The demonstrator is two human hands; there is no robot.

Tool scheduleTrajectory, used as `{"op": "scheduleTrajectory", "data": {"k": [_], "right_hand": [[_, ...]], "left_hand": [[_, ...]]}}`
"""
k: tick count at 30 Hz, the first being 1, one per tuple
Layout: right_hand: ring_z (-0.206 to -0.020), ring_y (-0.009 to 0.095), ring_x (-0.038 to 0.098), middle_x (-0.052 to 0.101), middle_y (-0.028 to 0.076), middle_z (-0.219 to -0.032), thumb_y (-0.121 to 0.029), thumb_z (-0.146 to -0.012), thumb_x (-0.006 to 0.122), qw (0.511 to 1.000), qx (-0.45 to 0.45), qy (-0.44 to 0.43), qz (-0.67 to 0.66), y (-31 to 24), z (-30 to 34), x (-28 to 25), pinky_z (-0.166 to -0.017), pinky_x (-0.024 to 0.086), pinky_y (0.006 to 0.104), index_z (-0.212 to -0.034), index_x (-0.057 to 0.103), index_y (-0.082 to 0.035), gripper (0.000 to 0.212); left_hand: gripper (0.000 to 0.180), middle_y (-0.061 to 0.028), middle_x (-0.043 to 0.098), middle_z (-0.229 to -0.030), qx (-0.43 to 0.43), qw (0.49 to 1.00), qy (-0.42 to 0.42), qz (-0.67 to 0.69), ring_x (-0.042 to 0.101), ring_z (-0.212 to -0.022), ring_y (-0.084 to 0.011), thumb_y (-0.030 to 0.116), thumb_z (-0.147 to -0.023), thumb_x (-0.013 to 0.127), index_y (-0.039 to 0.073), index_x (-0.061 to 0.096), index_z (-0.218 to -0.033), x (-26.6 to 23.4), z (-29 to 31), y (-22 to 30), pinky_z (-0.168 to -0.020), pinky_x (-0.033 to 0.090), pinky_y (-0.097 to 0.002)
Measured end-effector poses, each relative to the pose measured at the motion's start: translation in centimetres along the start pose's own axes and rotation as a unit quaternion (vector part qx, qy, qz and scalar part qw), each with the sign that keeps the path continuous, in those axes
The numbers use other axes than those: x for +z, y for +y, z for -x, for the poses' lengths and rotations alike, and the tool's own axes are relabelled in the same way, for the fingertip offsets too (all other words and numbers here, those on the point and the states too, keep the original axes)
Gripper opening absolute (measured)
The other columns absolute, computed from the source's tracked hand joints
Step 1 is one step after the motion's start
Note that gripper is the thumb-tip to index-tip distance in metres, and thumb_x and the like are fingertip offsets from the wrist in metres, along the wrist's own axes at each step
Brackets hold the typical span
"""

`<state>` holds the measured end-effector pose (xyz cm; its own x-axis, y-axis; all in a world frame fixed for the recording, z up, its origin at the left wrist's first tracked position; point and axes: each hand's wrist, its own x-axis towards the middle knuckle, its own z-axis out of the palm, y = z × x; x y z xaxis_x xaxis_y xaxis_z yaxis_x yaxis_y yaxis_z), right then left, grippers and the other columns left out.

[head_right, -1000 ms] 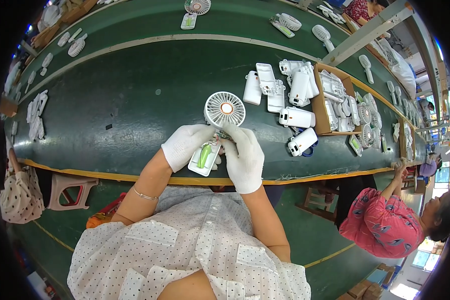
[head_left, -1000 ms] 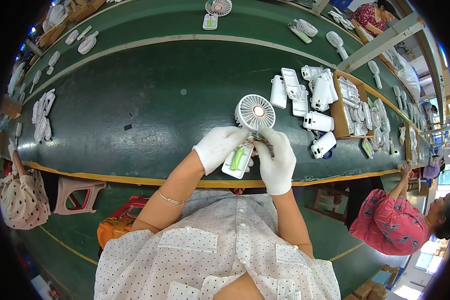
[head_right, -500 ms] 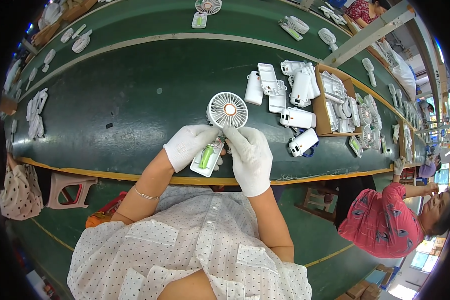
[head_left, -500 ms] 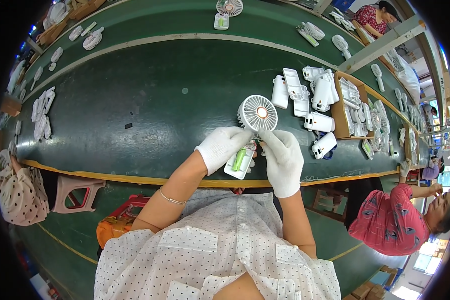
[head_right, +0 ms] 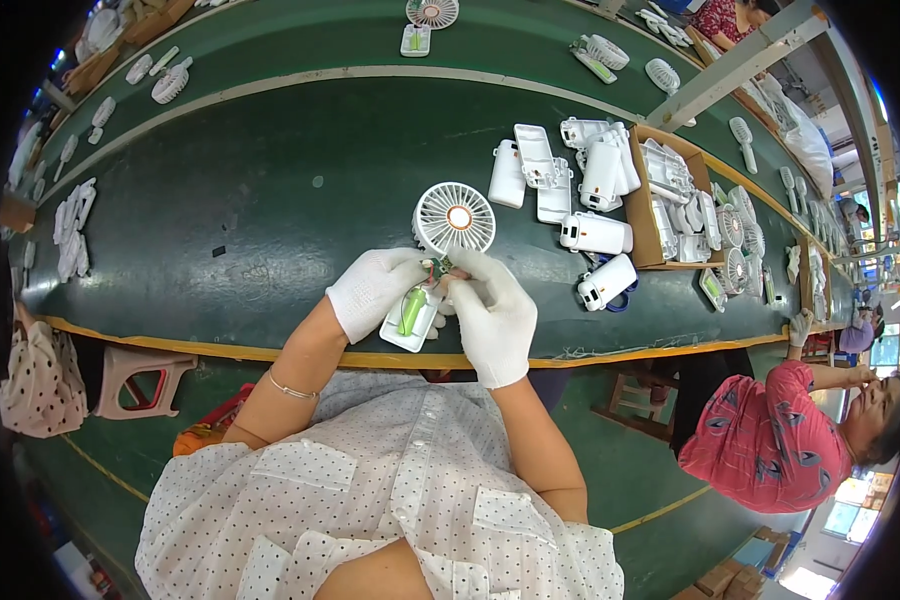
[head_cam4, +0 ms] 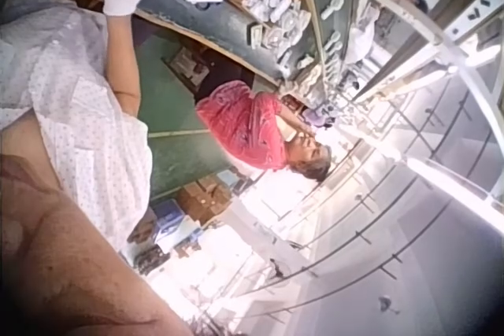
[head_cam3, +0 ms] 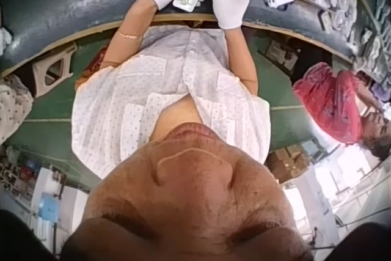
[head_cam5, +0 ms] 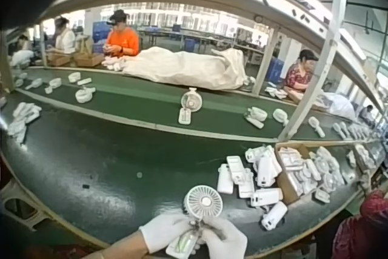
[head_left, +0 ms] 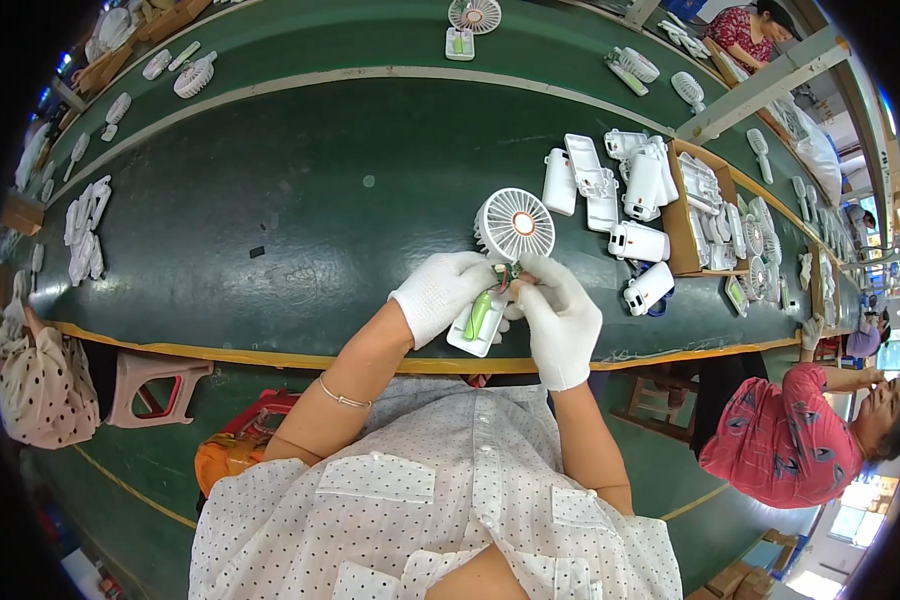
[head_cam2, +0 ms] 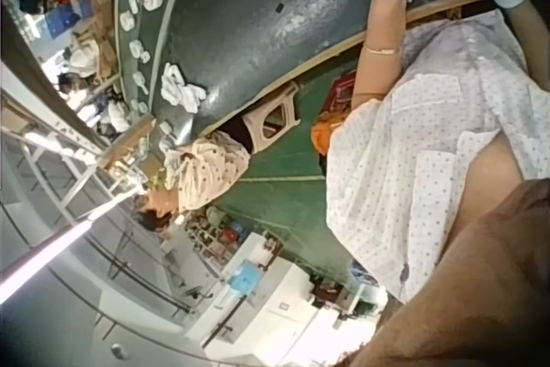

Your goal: The person assembles portable hand fans by connecting batteries and internal wires to a circuit board, then fitting together the fan casing components. The wires are connected using pliers.

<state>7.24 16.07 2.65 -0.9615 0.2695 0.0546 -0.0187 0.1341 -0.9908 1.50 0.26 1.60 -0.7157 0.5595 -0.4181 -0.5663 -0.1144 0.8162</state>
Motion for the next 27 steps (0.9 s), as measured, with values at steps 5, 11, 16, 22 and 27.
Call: {"op": "scheduleTrajectory", "data": {"k": [5, 11, 16, 22, 27], "right_hand": [[-0.078, 0.008, 0.062, 0.065, 0.005, -0.094, 0.007, -0.087, 0.060, 0.991, -0.044, -0.046, 0.115, 0.9, -0.4, -0.5, -0.071, 0.052, 0.0227, -0.120, 0.066, 0.003, 0.033], [-0.078, 0.010, 0.060, 0.063, 0.005, -0.093, 0.009, -0.084, 0.062, 0.985, -0.088, -0.056, 0.136, 1.0, -0.3, -0.6, -0.073, 0.051, 0.0234, -0.120, 0.067, 0.000, 0.037], [-0.082, 0.011, 0.061, 0.061, 0.007, -0.098, 0.011, -0.085, 0.060, 0.965, -0.195, 0.009, 0.173, 1.8, -0.6, -0.8, -0.074, 0.051, 0.0245, -0.118, 0.066, 0.001, 0.035], [-0.085, 0.014, 0.063, 0.061, 0.008, -0.101, 0.011, -0.089, 0.057, 0.985, -0.146, 0.023, 0.089, 2.2, -0.7, -0.7, -0.076, 0.055, 0.0260, -0.123, 0.061, 0.003, 0.035], [-0.085, 0.014, 0.065, 0.061, 0.009, -0.102, 0.010, -0.091, 0.053, 0.999, -0.026, 0.005, -0.030, 1.6, -0.4, -0.3, -0.078, 0.057, 0.0266, -0.125, 0.058, 0.008, 0.034]], "left_hand": [[0.034, -0.0169, 0.070, -0.094, -0.028, 0.998, -0.002, 0.047, 0.073, -0.074, -0.0257, 0.026, -0.101, 0.053, -0.006, 0.062, -0.111, 0.1, 0.4, 0.8, -0.065, 0.062, -0.0356], [0.038, -0.0171, 0.070, -0.094, -0.007, 0.994, -0.019, 0.109, 0.073, -0.072, -0.0262, 0.030, -0.102, 0.053, -0.006, 0.062, -0.111, -0.4, 0.4, 0.1, -0.062, 0.062, -0.0359], [0.039, -0.0159, 0.071, -0.092, -0.032, 0.998, -0.011, 0.052, 0.073, -0.073, -0.0253, 0.030, -0.100, 0.057, -0.006, 0.061, -0.112, 0.2, 0.7, 1.1, -0.064, 0.061, -0.0348], [0.033, -0.0145, 0.071, -0.092, -0.023, 0.999, -0.022, 0.001, 0.072, -0.074, -0.0231, 0.026, -0.098, 0.060, -0.006, 0.061, -0.109, 0.2, 0.6, 1.1, -0.065, 0.061, -0.0334], [0.033, -0.0130, 0.069, -0.098, 0.009, 0.999, -0.034, -0.033, 0.072, -0.079, -0.0218, 0.022, -0.097, 0.058, -0.005, 0.058, -0.115, 0.0, 0.3, 0.6, -0.070, 0.061, -0.0333]]}}
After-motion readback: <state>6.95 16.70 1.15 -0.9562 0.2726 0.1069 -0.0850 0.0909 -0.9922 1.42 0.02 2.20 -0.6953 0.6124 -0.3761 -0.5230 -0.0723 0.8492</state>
